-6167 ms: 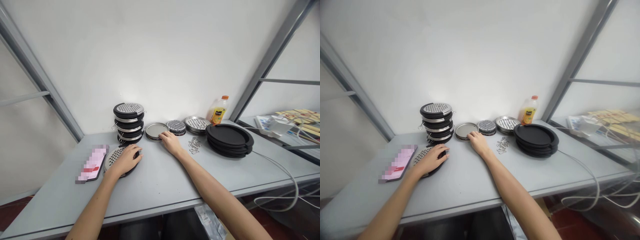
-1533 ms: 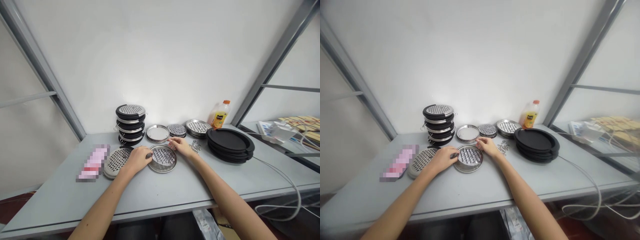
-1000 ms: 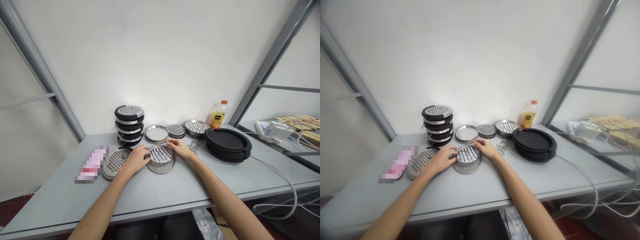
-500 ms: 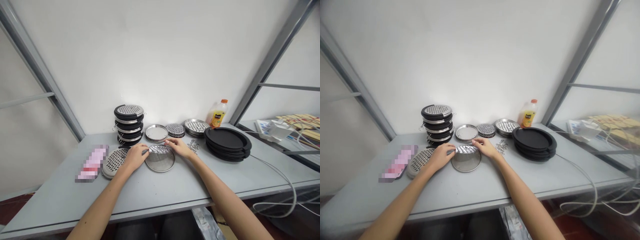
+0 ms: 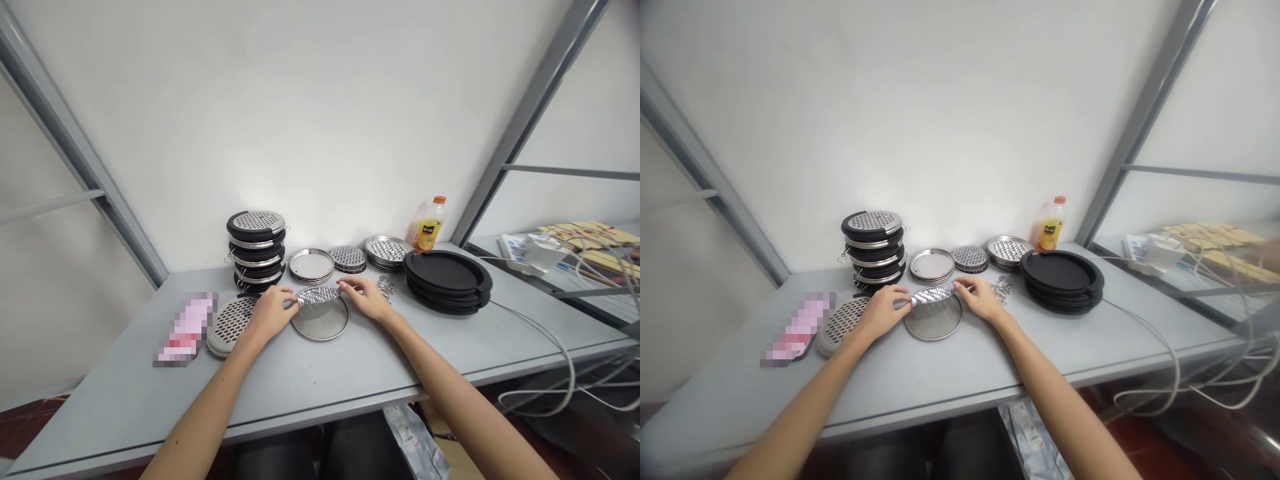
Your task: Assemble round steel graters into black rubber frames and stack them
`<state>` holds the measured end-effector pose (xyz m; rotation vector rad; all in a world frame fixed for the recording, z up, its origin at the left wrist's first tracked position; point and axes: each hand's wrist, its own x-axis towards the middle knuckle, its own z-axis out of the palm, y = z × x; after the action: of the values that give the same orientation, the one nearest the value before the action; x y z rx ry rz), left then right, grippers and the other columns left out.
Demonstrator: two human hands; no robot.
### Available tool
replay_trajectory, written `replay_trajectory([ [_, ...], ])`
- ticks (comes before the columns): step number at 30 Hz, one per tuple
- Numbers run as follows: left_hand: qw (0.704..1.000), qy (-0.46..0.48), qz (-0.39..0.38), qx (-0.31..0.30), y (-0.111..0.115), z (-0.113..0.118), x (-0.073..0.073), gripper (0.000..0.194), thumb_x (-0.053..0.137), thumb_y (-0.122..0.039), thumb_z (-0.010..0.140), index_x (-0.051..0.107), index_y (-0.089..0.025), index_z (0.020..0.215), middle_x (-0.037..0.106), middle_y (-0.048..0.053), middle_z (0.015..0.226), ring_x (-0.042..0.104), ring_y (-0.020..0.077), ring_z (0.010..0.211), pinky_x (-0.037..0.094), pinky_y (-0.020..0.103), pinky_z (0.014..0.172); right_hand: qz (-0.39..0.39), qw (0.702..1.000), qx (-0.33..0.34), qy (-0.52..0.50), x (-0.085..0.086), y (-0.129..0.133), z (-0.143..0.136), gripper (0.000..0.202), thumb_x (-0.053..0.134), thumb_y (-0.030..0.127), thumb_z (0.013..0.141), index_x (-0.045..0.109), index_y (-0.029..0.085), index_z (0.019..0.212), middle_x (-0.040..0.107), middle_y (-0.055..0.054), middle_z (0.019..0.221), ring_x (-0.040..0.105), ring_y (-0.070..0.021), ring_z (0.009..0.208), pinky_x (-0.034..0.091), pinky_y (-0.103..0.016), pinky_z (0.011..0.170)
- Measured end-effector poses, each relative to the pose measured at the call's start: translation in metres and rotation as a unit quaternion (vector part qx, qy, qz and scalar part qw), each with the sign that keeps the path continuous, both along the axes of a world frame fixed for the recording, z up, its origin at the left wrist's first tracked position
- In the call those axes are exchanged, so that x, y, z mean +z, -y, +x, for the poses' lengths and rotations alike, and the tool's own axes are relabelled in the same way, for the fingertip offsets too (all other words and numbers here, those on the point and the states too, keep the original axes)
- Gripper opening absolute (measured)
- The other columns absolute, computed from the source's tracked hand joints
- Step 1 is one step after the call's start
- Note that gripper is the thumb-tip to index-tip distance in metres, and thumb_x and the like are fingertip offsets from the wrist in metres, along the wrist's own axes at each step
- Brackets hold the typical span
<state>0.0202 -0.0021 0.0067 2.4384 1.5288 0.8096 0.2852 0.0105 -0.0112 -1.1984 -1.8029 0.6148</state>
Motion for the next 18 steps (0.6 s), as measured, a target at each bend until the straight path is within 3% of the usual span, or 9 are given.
replay_trajectory([
  [9, 0.997, 0.074, -0.008, 0.014, -0.007, -0.005, 0.0, 0.021, 0.062, -0.037, 0.082, 0.076, -0.021, 0.087, 0.07, 0.005, 0.104, 0.063, 0.0219, 0.097, 0.047, 0.036, 0.092, -0.041, 0.998, 0.03, -0.048, 0.003, 0.0, -0.004, 0.037, 0.053, 0.049, 0.086, 0.075, 0.021, 0.096, 0.074, -0.007, 0.1, 0.065, -0.0299, 0.1, 0.048, -0.042, 0.088],
  [14, 0.997, 0.073, -0.019, -0.03, 0.0, 0.0, 0.004, 0.02, 0.065, -0.038, 0.081, 0.076, -0.022, 0.085, 0.069, 0.005, 0.108, 0.063, 0.0224, 0.099, 0.047, 0.035, 0.092, -0.137, 0.979, 0.012, -0.151, -0.002, -0.008, -0.001, 0.039, 0.062, 0.052, 0.078, 0.076, 0.017, 0.089, 0.074, -0.01, 0.09, 0.067, -0.0265, 0.091, 0.054, -0.036, 0.074],
  [18, 0.995, 0.041, -0.036, -0.088, 0.004, 0.003, 0.006, 0.02, 0.071, -0.035, 0.076, 0.075, -0.023, 0.09, 0.072, 0.004, 0.105, 0.063, 0.0231, 0.1, 0.046, 0.034, 0.092, -0.19, 0.959, 0.013, -0.208, -0.004, -0.012, 0.001, 0.031, 0.073, 0.042, 0.069, 0.075, 0.017, 0.087, 0.073, -0.009, 0.088, 0.067, -0.02, 0.08, 0.054, -0.028, 0.063],
])
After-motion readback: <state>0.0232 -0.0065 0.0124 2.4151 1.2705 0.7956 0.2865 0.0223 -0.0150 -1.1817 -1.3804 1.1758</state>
